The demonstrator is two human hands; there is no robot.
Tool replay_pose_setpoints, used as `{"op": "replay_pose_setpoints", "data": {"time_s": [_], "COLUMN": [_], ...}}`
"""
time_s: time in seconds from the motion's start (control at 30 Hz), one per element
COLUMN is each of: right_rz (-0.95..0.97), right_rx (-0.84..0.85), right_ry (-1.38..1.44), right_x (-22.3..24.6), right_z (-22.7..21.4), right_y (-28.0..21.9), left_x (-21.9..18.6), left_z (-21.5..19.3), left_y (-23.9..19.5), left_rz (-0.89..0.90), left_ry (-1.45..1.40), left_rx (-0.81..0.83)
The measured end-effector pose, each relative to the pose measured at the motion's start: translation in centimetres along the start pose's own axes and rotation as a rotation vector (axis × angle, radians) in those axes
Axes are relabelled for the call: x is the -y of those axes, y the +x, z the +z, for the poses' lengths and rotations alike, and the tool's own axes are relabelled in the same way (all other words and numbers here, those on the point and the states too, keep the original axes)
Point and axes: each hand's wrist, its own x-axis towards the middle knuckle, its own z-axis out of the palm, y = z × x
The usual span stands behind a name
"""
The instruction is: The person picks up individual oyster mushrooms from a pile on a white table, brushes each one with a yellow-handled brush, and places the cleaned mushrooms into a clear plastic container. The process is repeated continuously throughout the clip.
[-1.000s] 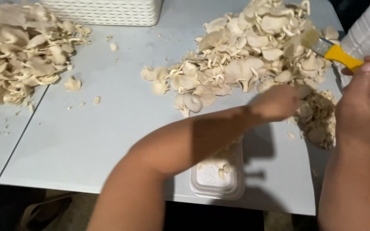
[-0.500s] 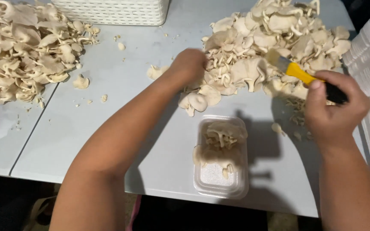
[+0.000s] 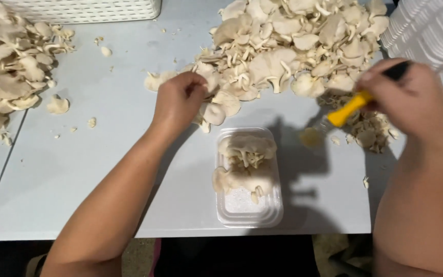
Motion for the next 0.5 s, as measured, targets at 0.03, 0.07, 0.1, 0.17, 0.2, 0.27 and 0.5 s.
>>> {"op": "replay_pose_setpoints", "data": {"time_s": [0.03,0.07,0.1,0.17,0.2,0.27,0.5], "right_rz": [0.141,0.282,0.279,0.335,0.332,-0.101,-0.020], "right_rx": [0.045,0.090,0.088,0.020,0.017,-0.285,-0.465], "right_ry": [-0.057,-0.115,-0.111,-0.164,-0.161,-0.248,-0.141], "right_x": [1.3,2.6,2.3,1.9,-0.6,-5.5,-7.3], "right_z": [0.9,1.8,1.7,1.5,1.0,0.0,0.8], "right_y": [0.3,0.7,0.9,1.3,1.3,1.2,3.0], "left_x": [-0.7,-1.4,-1.5,-1.5,-1.3,-0.9,-3.4], "left_z": [-0.5,-1.0,-0.9,-0.7,-0.4,0.4,0.1], "left_y": [-0.7,-1.5,-1.9,-2.6,-2.6,-2.8,-3.7], "left_rz": [-0.156,-0.313,-0.310,-0.454,-0.449,-0.500,-0.468], "left_ry": [-0.162,-0.323,-0.319,-0.718,-0.716,-0.970,-0.901], "left_rx": [0.041,0.082,0.080,0.128,0.126,0.142,0.269]}}
